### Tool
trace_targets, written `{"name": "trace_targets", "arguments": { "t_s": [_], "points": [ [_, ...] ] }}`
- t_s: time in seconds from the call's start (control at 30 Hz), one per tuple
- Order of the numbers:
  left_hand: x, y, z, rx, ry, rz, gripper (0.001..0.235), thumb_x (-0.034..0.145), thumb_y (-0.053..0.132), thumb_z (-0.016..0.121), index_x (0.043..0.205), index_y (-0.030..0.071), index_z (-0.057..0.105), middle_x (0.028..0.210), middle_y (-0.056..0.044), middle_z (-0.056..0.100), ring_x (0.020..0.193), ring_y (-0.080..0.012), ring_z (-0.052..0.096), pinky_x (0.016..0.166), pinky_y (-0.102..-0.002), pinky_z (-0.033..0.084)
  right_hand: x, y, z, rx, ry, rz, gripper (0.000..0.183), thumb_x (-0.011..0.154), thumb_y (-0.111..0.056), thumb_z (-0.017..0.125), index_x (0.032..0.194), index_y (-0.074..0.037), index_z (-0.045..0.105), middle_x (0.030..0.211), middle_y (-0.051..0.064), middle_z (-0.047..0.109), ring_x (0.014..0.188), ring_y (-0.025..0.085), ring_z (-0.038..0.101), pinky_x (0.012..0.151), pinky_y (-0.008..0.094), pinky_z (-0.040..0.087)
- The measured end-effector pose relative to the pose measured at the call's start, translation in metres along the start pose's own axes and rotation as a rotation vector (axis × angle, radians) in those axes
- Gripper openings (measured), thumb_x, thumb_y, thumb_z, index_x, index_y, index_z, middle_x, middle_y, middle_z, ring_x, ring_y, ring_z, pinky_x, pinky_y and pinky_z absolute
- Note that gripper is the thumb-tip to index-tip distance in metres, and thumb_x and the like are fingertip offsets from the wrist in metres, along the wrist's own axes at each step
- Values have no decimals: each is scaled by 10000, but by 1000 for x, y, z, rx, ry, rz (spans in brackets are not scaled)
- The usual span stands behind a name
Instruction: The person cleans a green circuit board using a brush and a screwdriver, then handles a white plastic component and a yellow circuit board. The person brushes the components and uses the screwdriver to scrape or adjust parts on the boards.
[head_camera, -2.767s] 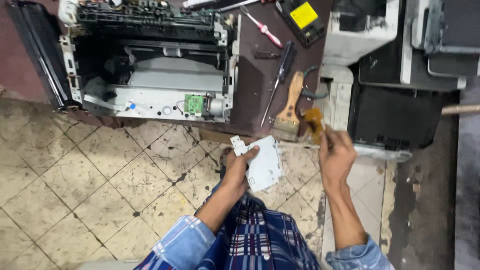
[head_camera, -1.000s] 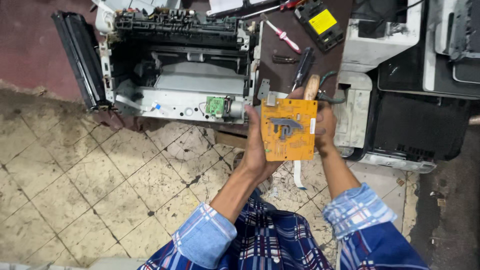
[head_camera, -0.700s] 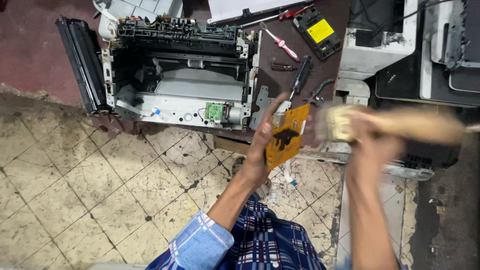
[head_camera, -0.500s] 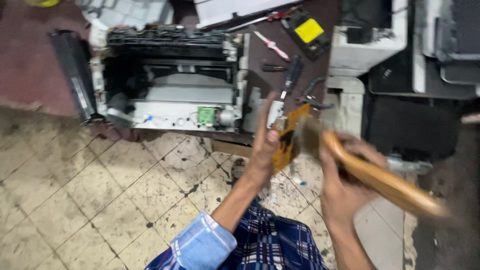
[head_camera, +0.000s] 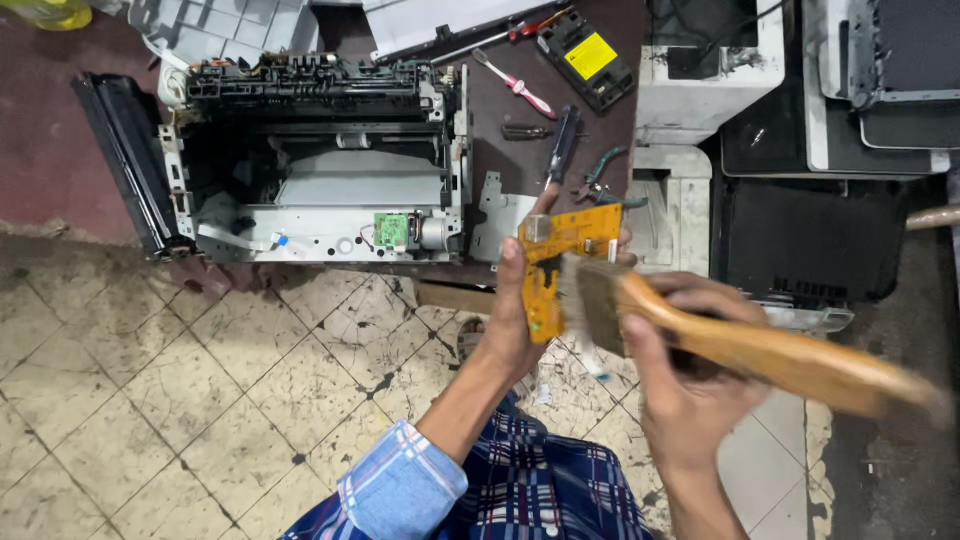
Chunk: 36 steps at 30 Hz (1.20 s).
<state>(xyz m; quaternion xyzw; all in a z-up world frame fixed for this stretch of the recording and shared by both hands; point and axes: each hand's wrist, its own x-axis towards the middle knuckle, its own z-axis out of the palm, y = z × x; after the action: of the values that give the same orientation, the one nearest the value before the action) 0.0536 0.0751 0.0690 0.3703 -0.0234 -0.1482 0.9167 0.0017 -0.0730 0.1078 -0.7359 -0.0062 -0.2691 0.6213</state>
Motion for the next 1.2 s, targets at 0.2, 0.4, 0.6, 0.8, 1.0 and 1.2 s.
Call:
{"name": "trace_targets", "arguments": {
  "t_s": [0.2, 0.4, 0.6, 0.8, 1.0, 1.2],
  "points": [
    [-4, 0, 4, -79, -12, 6, 1073, 876, 877, 404, 1673, 211, 135, 1522, -236, 493, 1390, -368, 529, 1170, -562, 466, -7, -21, 9, -91, -40, 33, 306, 930, -17, 768, 1176, -38, 587, 1157, 162, 677, 1070, 240, 708, 957, 380, 636],
    [-7, -2, 2, -101, -46, -31, 1051, 868, 872, 424, 1669, 254, 140, 1482, -264, 516, 1320, -392, 583, 1143, -538, 508, -14, -13, 5, -56, -74, 3, 345, 969, -26, 785, 1220, -45, 550, 1128, 119, 640, 1102, 211, 692, 1001, 358, 616],
    [-7, 0, 0, -70, 18, -35, 1054, 864, 869, 432, 1662, 225, 189, 1457, -229, 543, 1268, -369, 601, 1083, -519, 540, -17, -17, 10, -87, -158, -52, 328, 920, -26, 794, 1143, -24, 553, 1090, 114, 646, 1042, 210, 677, 1021, 361, 589],
    [-18, -11, -8, -22, -3, -69, 1091, 879, 852, 495, 1715, 229, 176, 1470, -209, 505, 1256, -349, 553, 1038, -539, 538, 24, -14, 19, -43, 42, 12, 357, 1013, -3, 779, 1273, -29, 535, 1163, 116, 629, 1058, 187, 672, 979, 331, 619],
    [-7, -7, -13, 27, 26, -62, 1099, 854, 850, 498, 1681, 224, 137, 1540, -204, 484, 1368, -330, 572, 1153, -494, 502, -3, -5, 10, 24, -227, 104, 347, 896, 25, 768, 1171, 0, 558, 1160, 136, 643, 1125, 208, 659, 1069, 385, 591],
    [3, 2, -12, 609, 11, 14, 1327, 678, 654, 821, 1657, 205, 48, 1410, -306, 521, 1192, -442, 561, 1024, -625, 486, 19, 18, -9, -326, 95, 39, 282, 1030, 33, 796, 1210, 53, 580, 1195, 177, 671, 1088, 204, 669, 986, 330, 566]
  ]
}}
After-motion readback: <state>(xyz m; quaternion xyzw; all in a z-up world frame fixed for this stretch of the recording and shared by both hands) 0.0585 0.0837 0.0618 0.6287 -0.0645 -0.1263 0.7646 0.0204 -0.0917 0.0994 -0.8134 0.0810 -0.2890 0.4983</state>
